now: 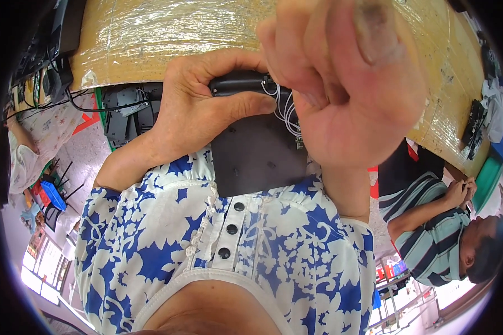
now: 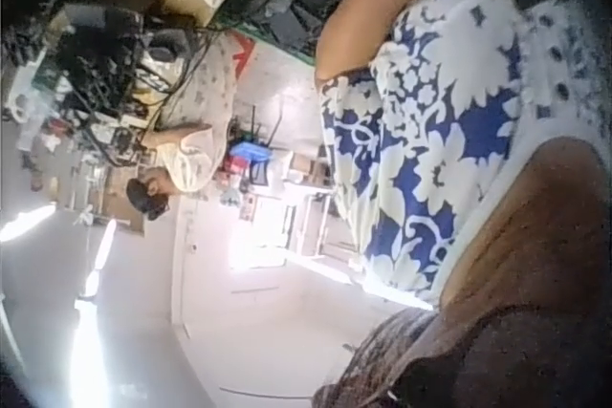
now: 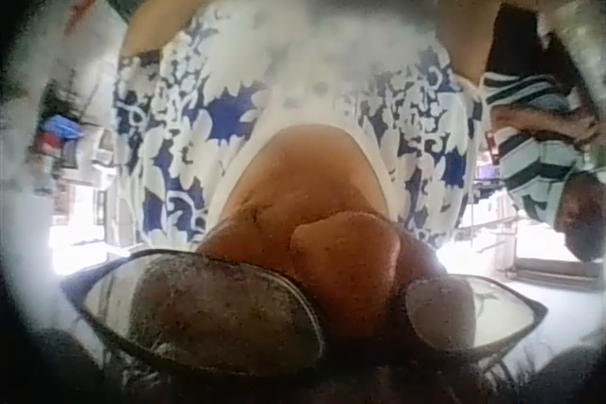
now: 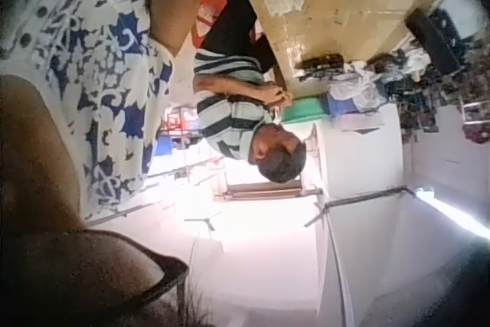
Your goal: The person assembles a toy device by fitting together plastic and electronic components, including wires, a circuit board, and a plastic frame, using a screwdriver to pry and secure the parts into a plastic casing.
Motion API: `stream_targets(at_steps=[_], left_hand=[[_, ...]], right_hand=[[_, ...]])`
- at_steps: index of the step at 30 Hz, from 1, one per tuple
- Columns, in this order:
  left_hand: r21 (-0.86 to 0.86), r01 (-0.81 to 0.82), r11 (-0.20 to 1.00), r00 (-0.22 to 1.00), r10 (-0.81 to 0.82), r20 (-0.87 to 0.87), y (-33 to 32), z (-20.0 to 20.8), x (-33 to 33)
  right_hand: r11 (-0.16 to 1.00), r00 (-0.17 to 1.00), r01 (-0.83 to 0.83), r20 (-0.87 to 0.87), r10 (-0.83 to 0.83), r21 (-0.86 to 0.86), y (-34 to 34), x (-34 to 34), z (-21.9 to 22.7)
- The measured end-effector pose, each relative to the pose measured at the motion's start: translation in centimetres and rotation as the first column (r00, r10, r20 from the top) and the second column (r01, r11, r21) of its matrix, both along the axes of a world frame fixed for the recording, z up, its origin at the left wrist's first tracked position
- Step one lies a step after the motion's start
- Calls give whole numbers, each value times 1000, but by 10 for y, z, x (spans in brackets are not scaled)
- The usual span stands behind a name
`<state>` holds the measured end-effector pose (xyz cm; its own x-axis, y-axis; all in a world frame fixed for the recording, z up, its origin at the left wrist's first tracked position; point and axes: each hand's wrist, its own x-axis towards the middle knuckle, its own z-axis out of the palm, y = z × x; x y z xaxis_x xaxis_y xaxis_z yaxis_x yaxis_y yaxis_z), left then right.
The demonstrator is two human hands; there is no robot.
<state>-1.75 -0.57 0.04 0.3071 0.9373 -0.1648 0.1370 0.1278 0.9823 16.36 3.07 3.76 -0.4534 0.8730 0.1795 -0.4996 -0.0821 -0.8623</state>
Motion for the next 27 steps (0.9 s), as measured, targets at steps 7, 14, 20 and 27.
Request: stream_targets(at_steps=[7,14,20,27], left_hand=[[-31,16,999,1000,-15,15,-1,1,2],[44,-8,999,992,2,129,-4,9,1],[187,50,981,997,-61,55,-2,14,-4],[659,37,751,998,4,-61,0,35,-14]], right_hand=[[986,984,140,-123,-129,91,0,5,-10],[978,966,172,-212,-145,118,-3,29,14],[966,930,246,-298,-214,74,-5,22,18],[949,828,312,-476,-295,-46,-5,24,41]])
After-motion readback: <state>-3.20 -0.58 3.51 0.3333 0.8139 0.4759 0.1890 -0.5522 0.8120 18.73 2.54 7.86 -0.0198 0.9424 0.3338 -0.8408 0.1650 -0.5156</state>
